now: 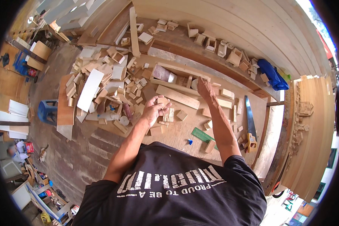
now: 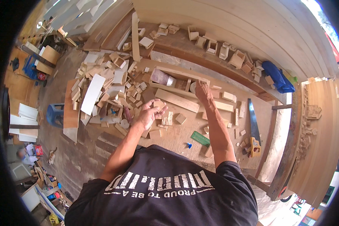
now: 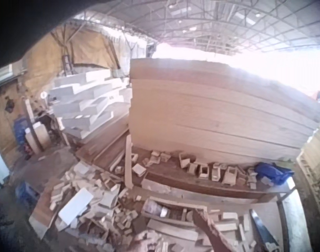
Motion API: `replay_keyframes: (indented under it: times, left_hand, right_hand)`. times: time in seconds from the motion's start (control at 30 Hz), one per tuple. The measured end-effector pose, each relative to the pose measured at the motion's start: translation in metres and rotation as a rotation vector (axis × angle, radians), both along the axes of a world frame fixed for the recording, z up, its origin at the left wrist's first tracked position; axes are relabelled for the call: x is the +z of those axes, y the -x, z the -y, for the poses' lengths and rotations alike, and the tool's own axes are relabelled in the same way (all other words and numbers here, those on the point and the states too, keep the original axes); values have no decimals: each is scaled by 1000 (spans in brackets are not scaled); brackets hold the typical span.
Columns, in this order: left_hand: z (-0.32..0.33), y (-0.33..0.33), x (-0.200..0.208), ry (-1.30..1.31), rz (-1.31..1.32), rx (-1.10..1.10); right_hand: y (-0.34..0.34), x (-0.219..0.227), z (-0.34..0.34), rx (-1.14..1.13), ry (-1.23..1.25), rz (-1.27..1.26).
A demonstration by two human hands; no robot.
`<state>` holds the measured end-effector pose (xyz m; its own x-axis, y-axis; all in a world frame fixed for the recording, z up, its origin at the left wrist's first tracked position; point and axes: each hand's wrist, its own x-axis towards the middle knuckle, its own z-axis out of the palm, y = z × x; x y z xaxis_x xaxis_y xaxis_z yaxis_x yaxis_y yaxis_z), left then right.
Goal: The person aligns and joins small wooden blocks on a workbench, applying glue to the edges and pressing the pieces together by hand.
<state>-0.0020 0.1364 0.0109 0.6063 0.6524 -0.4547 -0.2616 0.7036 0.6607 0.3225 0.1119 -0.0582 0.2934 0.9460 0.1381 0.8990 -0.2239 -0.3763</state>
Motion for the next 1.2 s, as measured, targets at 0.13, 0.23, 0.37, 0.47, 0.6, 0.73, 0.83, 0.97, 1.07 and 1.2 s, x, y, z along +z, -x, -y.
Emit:
replay_keyframes:
  times: [0.13,0.23,0.37,0.47,0.6,0.73,0.83,0.97,1.07,1.2]
  left_hand:
    - [-1,6,-2,-17,-56,1]
    - [0,7,1,-30,-66,-8]
    - [0,9,2,-27,-74,-16]
    - [0,9,-4,-28,-75,-22]
    - [-1,3,-1,-29,-62,-25]
    - [-3,1,5,-38,-59,10]
    - [-5,2,7,-57,-74,19]
    - [-7,-3,20,-108,-186,5]
    - [-7,-8,25,-137,-184,25]
    - [-7,-13,26,-250,-220,8]
  right_hand:
    - [-3,38,-2,38,28,-234]
    - [-17,53,3,23,-15,-318]
    - [-20,58,11,23,120,-202]
    - [-12,54,6,-18,284,-109]
    - [-18,22,-5,-103,429,14]
    - [1,35,-8,-167,370,40]
    - [13,57,0,-162,295,67]
    - [12,90,15,-245,297,46]
    - [20,113,45,-201,32,-258]
    - [67,118,79,-146,-184,-883]
